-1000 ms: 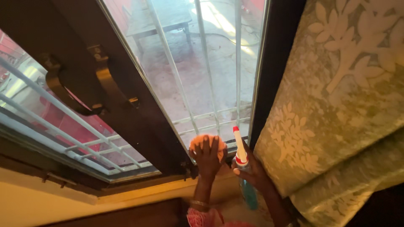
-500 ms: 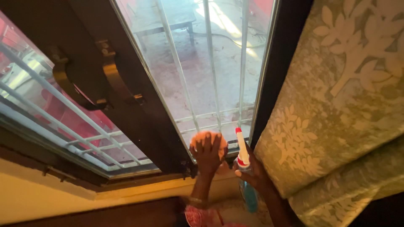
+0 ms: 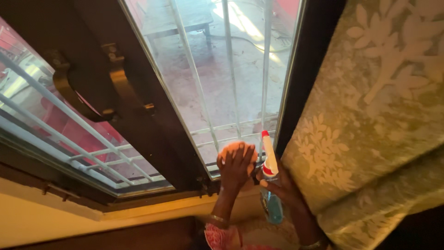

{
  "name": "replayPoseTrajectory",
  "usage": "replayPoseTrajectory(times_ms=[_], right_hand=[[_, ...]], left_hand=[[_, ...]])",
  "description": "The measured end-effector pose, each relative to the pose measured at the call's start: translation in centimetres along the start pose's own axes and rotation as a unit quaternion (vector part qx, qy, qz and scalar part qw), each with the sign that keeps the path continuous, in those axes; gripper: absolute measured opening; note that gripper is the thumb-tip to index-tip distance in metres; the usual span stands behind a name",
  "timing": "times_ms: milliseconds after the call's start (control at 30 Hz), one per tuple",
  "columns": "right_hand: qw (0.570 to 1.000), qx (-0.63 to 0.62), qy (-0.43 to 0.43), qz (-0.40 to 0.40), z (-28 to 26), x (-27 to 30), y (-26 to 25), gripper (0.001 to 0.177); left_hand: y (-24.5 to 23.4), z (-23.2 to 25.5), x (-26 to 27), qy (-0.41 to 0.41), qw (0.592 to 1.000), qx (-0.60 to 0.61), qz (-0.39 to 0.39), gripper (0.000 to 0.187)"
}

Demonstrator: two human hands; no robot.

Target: The person sprays a glass door with a cleaning solution and wipes the surface with a cloth. The person repeatedly sprays and wipes the same area of the glass door throughout the clip.

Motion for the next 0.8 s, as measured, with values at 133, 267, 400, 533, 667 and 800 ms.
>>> replayPoseTrajectory(times_ms=[133,267,400,533,667,800], right_hand=[[0.999,-0.024,0.019,0.019,-0.5,-0.2,0.4,0.092],[0.999,-0.051,-0.005,0.0,-0.2,-0.2,0.6,0.093],[0.999,-0.045,0.026,0.006,1.3,0.1,0.1,0.093],[0.999,-0.036,0.017,0.021,1.8,0.2,-0.4,0.09],[0.999,-0.031,0.023,0.026,3.0,0.4,-0.7,0.087],[0.999,-0.035,0.032,0.024,3.1,2.0,-0.1,0.084]], left_hand=[[-1.3,-0.5,-3.6,-0.013,0.998,0.004,0.061,0.059],[0.1,-0.3,-1.9,0.008,0.999,0.004,0.042,0.056],[0.6,0.0,1.7,0.055,0.998,-0.018,-0.017,0.055],[-1.0,-1.5,-1.2,0.045,0.997,-0.026,0.065,0.052],[-1.1,-2.6,-3.1,0.013,0.999,0.003,0.051,0.055],[-1.2,-1.9,0.3,0.019,1.0,-0.001,-0.009,0.06]])
Point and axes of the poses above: each hand's wrist, its own x-axis away from the middle knuckle, its own y-axis out of the palm, z = x × y, the point moved 2 cm from there along -x, towards the middle knuckle, and after that the axes turned 6 degrees about -x, right-handed, at the moved point
